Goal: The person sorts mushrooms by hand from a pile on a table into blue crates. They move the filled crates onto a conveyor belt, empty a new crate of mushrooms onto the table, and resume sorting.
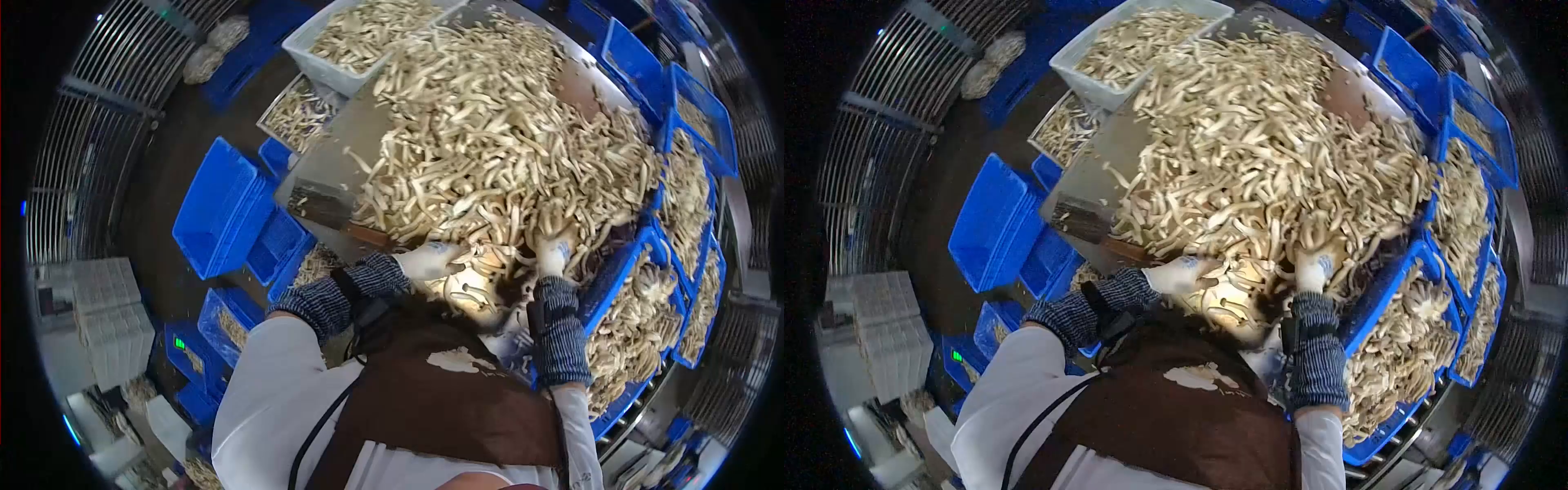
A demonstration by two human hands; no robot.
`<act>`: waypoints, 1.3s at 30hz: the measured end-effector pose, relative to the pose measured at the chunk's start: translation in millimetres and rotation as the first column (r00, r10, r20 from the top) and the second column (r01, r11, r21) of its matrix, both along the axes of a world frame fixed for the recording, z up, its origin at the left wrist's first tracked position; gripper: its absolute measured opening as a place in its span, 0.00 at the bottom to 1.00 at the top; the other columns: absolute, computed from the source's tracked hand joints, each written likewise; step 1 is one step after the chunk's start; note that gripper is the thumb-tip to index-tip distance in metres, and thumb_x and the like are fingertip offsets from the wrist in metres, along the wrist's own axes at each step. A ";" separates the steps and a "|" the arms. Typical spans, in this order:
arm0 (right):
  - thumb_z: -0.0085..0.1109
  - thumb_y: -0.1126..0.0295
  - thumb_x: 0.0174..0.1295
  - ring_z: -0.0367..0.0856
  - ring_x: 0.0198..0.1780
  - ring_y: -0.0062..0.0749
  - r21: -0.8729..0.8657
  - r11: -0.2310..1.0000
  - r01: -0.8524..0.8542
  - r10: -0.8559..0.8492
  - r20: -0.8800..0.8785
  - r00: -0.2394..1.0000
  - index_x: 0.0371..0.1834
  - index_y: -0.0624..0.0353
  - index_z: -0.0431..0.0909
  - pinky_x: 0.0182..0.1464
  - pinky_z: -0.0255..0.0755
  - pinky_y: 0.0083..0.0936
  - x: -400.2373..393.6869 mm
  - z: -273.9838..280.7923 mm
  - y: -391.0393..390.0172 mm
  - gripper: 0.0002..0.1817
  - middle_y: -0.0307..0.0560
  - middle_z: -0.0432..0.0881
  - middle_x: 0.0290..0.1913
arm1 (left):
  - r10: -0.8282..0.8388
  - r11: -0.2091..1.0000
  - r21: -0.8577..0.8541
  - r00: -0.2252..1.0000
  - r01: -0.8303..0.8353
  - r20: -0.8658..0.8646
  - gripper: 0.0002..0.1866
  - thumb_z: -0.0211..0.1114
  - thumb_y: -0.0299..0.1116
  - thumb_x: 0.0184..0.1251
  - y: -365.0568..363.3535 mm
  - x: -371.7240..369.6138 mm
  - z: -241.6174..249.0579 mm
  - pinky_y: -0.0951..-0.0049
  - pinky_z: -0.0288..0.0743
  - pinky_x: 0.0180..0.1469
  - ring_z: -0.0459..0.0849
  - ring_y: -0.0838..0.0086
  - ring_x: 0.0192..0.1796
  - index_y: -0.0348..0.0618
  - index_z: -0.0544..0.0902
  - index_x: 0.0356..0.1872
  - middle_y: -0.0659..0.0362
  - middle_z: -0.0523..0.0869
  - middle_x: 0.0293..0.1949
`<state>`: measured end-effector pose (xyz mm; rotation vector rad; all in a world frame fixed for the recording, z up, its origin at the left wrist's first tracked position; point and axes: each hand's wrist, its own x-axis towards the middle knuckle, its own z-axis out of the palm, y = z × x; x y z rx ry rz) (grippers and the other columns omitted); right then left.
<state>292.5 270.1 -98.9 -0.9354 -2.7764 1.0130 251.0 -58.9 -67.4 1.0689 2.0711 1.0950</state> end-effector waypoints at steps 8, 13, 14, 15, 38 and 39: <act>0.60 0.63 0.65 0.73 0.55 0.49 -0.434 0.894 -0.114 0.001 -0.254 0.967 0.66 0.67 0.63 0.56 0.71 0.41 41.1 20.2 -116.2 0.30 0.59 0.71 0.56 | -0.030 0.993 -0.105 0.986 0.048 0.165 0.17 0.52 0.41 0.78 18.7 11.2 31.8 0.71 0.77 0.32 0.81 0.70 0.29 0.49 0.76 0.62 0.58 0.79 0.28; 0.54 0.66 0.69 0.82 0.38 0.39 -0.815 0.538 0.216 -0.317 0.042 0.947 0.54 0.67 0.75 0.38 0.79 0.32 36.6 65.5 -134.0 0.16 0.50 0.83 0.38 | -0.450 0.887 -0.266 0.837 0.378 -0.311 0.26 0.53 0.37 0.74 9.5 31.5 16.9 0.65 0.81 0.35 0.85 0.64 0.33 0.42 0.65 0.70 0.53 0.82 0.32; 0.53 0.69 0.70 0.82 0.37 0.38 -0.861 0.468 0.200 -0.377 0.010 0.926 0.56 0.68 0.74 0.37 0.78 0.31 36.1 3.5 -117.4 0.16 0.51 0.83 0.39 | -0.504 0.855 -0.263 0.835 0.447 -0.220 0.29 0.54 0.37 0.73 0.1 24.2 34.9 0.63 0.82 0.39 0.86 0.62 0.37 0.38 0.63 0.72 0.50 0.84 0.36; 0.53 0.67 0.70 0.81 0.45 0.42 -0.747 0.630 0.210 -0.398 -0.078 0.914 0.57 0.68 0.73 0.46 0.75 0.34 36.7 -2.8 -110.8 0.18 0.55 0.82 0.47 | -0.506 0.861 -0.171 0.772 0.479 -0.385 0.31 0.56 0.38 0.72 -22.0 33.7 18.1 0.61 0.82 0.44 0.86 0.61 0.43 0.36 0.62 0.72 0.48 0.85 0.42; 0.64 0.51 0.58 0.82 0.47 0.53 0.049 0.959 -0.278 0.282 -0.122 0.952 0.47 0.64 0.81 0.53 0.75 0.39 -61.9 47.4 -81.6 0.26 0.62 0.84 0.41 | 0.271 0.816 -0.506 0.958 -0.278 -0.089 0.17 0.64 0.43 0.63 -227.3 30.5 -18.0 0.54 0.76 0.51 0.84 0.50 0.47 0.43 0.86 0.44 0.46 0.87 0.42; 0.64 0.50 0.57 0.83 0.46 0.53 0.038 0.919 -0.393 0.395 -0.142 0.908 0.46 0.64 0.81 0.52 0.75 0.39 -66.5 50.5 -92.4 0.26 0.62 0.84 0.39 | 0.266 0.854 -0.436 0.958 -0.285 -0.105 0.17 0.64 0.44 0.63 -207.9 29.2 -18.1 0.53 0.76 0.49 0.85 0.51 0.45 0.44 0.85 0.45 0.47 0.87 0.41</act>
